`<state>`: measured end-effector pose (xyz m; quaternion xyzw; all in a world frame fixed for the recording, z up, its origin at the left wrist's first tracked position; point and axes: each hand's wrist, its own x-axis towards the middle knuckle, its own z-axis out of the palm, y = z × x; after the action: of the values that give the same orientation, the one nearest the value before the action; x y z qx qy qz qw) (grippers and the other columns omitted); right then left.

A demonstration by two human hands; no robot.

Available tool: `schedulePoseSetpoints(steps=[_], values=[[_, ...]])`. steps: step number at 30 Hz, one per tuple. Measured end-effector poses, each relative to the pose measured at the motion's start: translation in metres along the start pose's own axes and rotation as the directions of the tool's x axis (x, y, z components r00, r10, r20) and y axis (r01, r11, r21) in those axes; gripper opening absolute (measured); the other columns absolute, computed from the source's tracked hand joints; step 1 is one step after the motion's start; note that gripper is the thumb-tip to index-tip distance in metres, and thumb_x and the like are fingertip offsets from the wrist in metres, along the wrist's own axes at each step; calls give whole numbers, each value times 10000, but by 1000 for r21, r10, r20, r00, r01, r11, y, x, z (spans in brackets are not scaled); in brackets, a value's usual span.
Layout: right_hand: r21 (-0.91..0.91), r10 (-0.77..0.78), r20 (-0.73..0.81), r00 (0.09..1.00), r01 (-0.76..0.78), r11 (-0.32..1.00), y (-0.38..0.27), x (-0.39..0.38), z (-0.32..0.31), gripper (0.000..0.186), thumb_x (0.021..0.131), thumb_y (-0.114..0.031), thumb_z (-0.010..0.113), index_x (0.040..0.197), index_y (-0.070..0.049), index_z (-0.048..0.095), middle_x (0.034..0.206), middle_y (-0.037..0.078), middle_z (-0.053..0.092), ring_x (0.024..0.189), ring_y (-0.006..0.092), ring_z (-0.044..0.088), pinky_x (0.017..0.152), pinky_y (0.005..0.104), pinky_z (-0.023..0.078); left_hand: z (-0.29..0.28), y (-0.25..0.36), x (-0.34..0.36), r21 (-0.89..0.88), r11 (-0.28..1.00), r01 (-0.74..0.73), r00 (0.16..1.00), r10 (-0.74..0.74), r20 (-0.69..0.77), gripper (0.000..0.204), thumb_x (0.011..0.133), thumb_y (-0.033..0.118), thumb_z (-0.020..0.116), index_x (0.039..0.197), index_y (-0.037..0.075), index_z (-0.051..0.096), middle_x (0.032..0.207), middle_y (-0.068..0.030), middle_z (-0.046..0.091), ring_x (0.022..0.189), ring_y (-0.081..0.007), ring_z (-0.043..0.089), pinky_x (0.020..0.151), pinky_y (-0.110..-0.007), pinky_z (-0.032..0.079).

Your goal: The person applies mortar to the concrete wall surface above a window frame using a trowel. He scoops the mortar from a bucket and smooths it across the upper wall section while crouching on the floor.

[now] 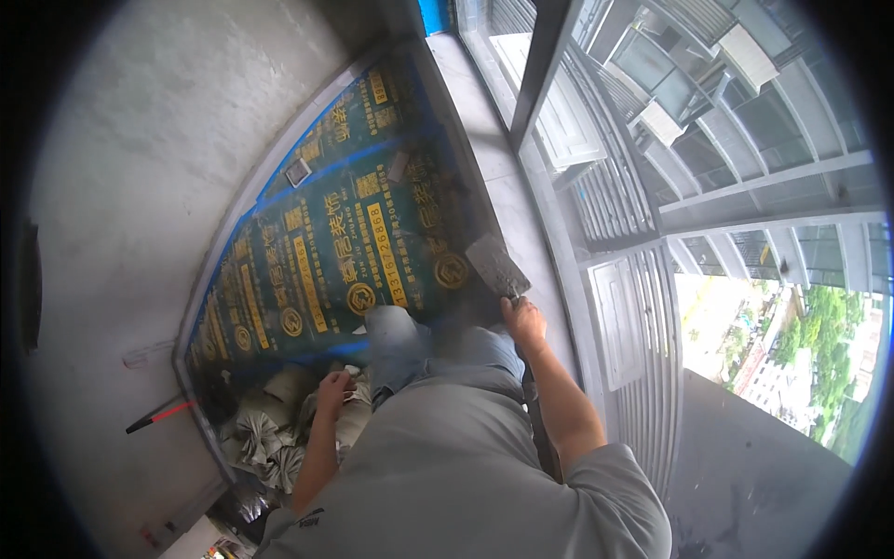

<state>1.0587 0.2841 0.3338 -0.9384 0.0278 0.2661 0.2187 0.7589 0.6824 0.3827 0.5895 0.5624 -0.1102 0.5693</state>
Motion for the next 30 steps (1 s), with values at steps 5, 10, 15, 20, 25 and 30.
schedulePoseSetpoints(steps=[5,10,15,20,25,30], values=[[-3,59,142,988,-59,998,-69,16,4,555,947,-555,608,1063,-21,706,1068,260,734,1050,435,699,927,524,547,-17,43,67,360,928,-97,985,38,168,332,958,340,679,993,13,728,846,-85,731,779,-208,698,717,-358,534],[-86,274,231,933,-261,961,-91,52,48,594,921,-585,617,1168,-57,734,1109,206,748,1071,376,717,946,484,564,-74,125,193,692,700,-175,969,-2,247,349,954,324,681,977,-22,724,856,-111,739,774,-217,700,724,-374,538],[21,483,109,869,-488,873,-133,88,106,535,879,-552,671,1057,-53,750,1050,198,754,1011,370,728,901,479,578,-88,316,337,731,571,-374,895,15,447,315,950,301,679,1047,3,719,902,-159,736,834,-259,709,778,-399,545],[99,644,9,765,-641,761,-197,122,147,479,892,-496,653,992,-32,719,954,210,748,950,397,726,862,494,578,-25,468,464,667,187,-721,693,200,693,195,964,226,674,980,33,686,933,-173,727,884,-365,695,803,-448,539],[96,664,-184,725,-659,746,-214,145,164,446,909,-479,668,889,-34,655,892,199,722,878,395,712,782,485,569,66,465,512,506,129,-853,520,124,845,185,954,193,684,1036,28,673,1033,-166,707,963,-365,685,840,-432,545],[-2,494,-547,675,-592,806,-166,187,194,413,892,-458,716,863,-57,620,853,156,708,793,353,715,722,463,576,184,393,551,-5,143,-990,-6,-8,1000,140,929,117,705,1004,10,657,969,-166,680,904,-370,676,809,-427,547]])
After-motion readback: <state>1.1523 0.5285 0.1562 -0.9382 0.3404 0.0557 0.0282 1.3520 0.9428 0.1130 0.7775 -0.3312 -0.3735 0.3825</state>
